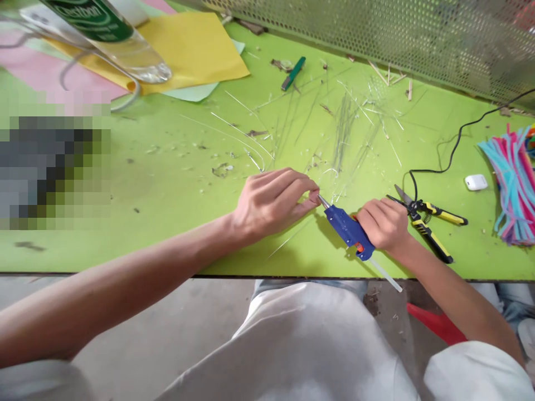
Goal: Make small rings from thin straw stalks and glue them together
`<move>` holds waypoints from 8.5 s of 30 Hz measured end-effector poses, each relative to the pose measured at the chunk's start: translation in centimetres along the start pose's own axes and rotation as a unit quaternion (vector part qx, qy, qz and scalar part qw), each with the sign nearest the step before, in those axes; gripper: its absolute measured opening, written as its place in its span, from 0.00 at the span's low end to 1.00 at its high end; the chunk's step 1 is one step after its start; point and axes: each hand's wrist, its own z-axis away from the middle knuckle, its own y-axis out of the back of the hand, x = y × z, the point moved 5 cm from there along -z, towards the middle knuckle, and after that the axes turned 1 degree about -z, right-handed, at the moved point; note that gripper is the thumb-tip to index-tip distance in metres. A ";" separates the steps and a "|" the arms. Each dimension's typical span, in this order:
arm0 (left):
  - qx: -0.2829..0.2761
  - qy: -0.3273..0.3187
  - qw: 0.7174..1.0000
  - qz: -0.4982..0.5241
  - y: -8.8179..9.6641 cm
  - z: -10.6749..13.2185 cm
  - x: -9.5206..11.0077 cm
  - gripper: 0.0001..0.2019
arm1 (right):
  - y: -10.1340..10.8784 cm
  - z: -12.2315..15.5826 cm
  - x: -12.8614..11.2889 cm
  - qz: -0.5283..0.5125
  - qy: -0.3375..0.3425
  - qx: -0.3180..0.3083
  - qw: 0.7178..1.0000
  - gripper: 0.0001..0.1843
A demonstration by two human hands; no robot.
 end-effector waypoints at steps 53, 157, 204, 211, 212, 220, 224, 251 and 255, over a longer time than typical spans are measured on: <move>-0.059 0.613 0.538 0.575 -3.6 1.4 -1.6 0.19 | -0.7 0.7 0.6 -0.050 -0.084 0.035 0.995 0.12; -0.046 0.644 0.398 0.652 -3.0 0.7 0.8 0.19 | -0.5 0.5 0.8 -0.017 -0.040 -0.024 0.999 0.20; -0.023 0.610 0.521 0.596 -3.3 1.8 -0.7 0.20 | -1.5 2.1 0.9 -0.090 -0.084 0.058 0.991 0.14; -0.036 0.580 0.538 0.610 -3.6 1.9 -0.6 0.25 | -1.4 1.9 1.1 -0.107 -0.092 0.075 0.987 0.09; -0.038 0.576 0.540 0.613 -3.7 1.9 -0.6 0.25 | -1.3 1.9 1.1 -0.108 -0.094 0.075 0.987 0.09; -0.062 0.535 0.568 0.623 -3.3 1.5 -0.5 0.27 | -1.2 1.9 1.1 -0.114 -0.088 0.078 0.986 0.15; -0.069 0.528 0.580 0.617 -3.1 1.4 -0.5 0.26 | -1.1 1.8 1.2 -0.122 -0.072 0.086 0.986 0.13; -0.061 0.508 0.637 0.576 -2.4 0.4 -0.6 0.27 | -0.8 1.8 1.5 -0.123 -0.103 0.061 0.985 0.18; -0.052 0.508 0.649 0.564 -2.4 0.4 -0.8 0.26 | -0.8 1.8 1.5 -0.116 -0.103 0.065 0.986 0.18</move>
